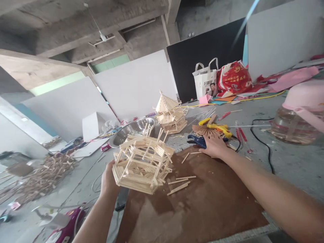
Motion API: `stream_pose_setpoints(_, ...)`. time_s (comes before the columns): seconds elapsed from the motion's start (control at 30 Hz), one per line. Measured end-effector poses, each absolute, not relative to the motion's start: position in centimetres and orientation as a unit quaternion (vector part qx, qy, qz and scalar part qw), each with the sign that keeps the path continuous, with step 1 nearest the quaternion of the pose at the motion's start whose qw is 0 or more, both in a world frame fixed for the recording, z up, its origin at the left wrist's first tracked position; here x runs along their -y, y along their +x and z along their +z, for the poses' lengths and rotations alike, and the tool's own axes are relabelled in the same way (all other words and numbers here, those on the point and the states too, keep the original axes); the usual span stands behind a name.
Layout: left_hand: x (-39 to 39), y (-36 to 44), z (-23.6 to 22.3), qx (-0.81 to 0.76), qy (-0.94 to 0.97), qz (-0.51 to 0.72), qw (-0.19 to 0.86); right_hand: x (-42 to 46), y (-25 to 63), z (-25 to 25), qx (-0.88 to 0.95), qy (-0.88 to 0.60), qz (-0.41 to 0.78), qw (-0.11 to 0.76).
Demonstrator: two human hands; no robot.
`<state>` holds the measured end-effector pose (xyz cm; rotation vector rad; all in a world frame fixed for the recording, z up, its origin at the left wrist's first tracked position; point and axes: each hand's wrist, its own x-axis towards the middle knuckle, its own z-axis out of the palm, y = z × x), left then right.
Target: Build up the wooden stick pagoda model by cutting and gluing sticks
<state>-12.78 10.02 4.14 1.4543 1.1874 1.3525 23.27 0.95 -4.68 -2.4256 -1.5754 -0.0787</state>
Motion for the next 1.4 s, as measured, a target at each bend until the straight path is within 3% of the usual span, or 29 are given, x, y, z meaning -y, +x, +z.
stream_pose_setpoints(0.2, -7.7, -14.1, 4.3, -0.501, 0.435, 0.378, 0.645, -1.1, 23.4, -4.9, 0.544, -0.831, -0.015, 0.111)
stream_pose_setpoints(0.33, -6.4, -15.1, 4.0, -0.489, 0.353, 0.351, 0.717, -1.0, 23.5, -5.1, 0.561, -0.821, -0.027, 0.106)
stream_pose_setpoints(0.73, -5.3, -13.4, 2.9, -0.445, 0.306, 0.402, 0.739, -1.1, 23.5, -5.4, 0.554, -0.827, -0.021, 0.094)
stream_pose_setpoints(1.17, -6.0, -10.9, 1.8, -0.397, 0.367, 0.379, 0.751, -1.1, 23.3, -5.2, 0.556, -0.826, -0.018, 0.09)
stream_pose_setpoints(1.4, -5.8, -9.9, 1.9, -0.405, 0.396, 0.414, 0.712, -0.9, 23.3, -5.2, 0.57, -0.815, -0.033, 0.096)
